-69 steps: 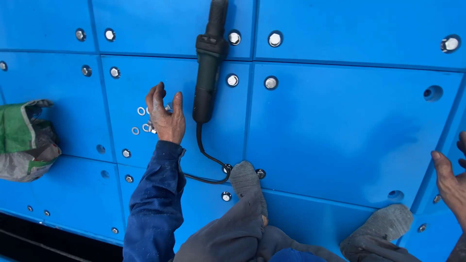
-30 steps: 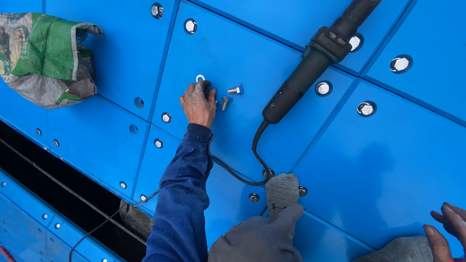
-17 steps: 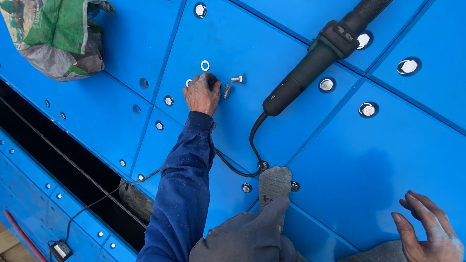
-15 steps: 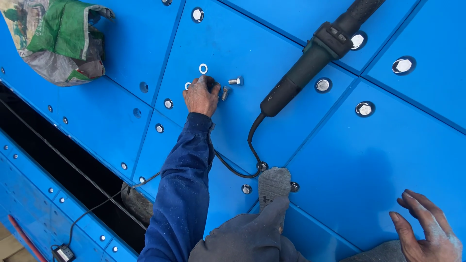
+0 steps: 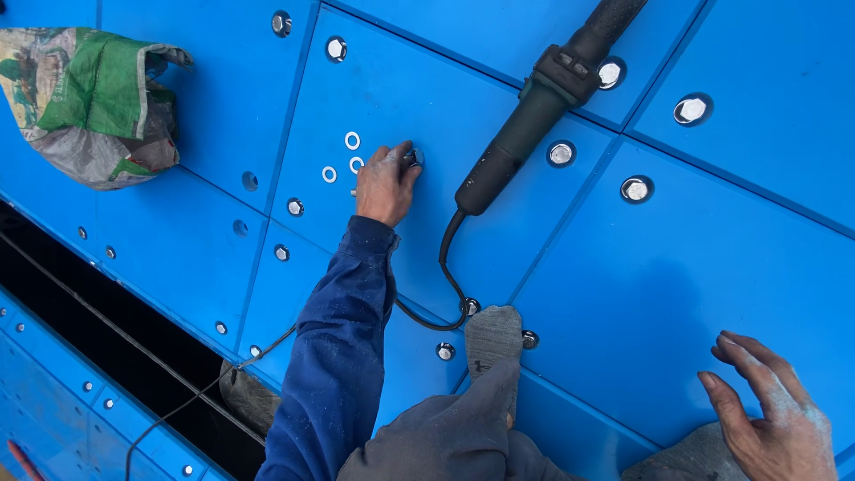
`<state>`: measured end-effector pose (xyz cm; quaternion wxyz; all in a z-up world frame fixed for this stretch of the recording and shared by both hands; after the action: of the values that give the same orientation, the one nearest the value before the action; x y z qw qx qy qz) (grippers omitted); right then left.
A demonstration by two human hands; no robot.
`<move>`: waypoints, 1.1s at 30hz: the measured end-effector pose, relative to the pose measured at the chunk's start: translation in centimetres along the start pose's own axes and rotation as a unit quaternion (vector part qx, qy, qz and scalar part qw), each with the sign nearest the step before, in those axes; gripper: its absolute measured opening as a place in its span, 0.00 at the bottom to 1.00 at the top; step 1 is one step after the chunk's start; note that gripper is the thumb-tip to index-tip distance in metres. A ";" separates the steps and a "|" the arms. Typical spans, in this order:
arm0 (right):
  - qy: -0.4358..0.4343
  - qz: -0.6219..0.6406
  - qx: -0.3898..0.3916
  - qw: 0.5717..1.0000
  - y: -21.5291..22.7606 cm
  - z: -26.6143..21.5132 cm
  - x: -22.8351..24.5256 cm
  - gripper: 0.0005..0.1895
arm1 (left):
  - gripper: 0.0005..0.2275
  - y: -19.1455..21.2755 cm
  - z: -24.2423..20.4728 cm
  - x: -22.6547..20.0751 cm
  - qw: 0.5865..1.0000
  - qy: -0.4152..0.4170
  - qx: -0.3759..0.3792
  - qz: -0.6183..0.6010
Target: The person kneels on a large blue bolted panel structure and uses a corded die grinder to grind the inside of empty bolt holes. They then pick up bolts and washers from the panel surface and insert them by hand into the ground holes.
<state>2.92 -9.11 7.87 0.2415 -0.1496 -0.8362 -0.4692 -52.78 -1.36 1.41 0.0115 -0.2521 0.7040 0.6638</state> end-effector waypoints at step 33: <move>0.082 0.340 0.036 0.936 -1.1 2.7 7.1 0.24 | 0.19 0.0 -7.6 -13.8 0.764 0.103 0.244 -0.589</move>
<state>-4.29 -7.17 9.75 0.4593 -0.3771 -0.7290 -0.3396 -38.39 -3.79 7.18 0.3887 -0.6724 0.5522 0.3029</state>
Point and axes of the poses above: each hand's wrist, its own z-axis towards the middle knuckle, its own y-axis out of the back of the hand, x = y × z, the point moved 6 cm from there along z, towards the middle knuckle, and after that the axes turned 5 degrees about z, right-handed, at the moved point
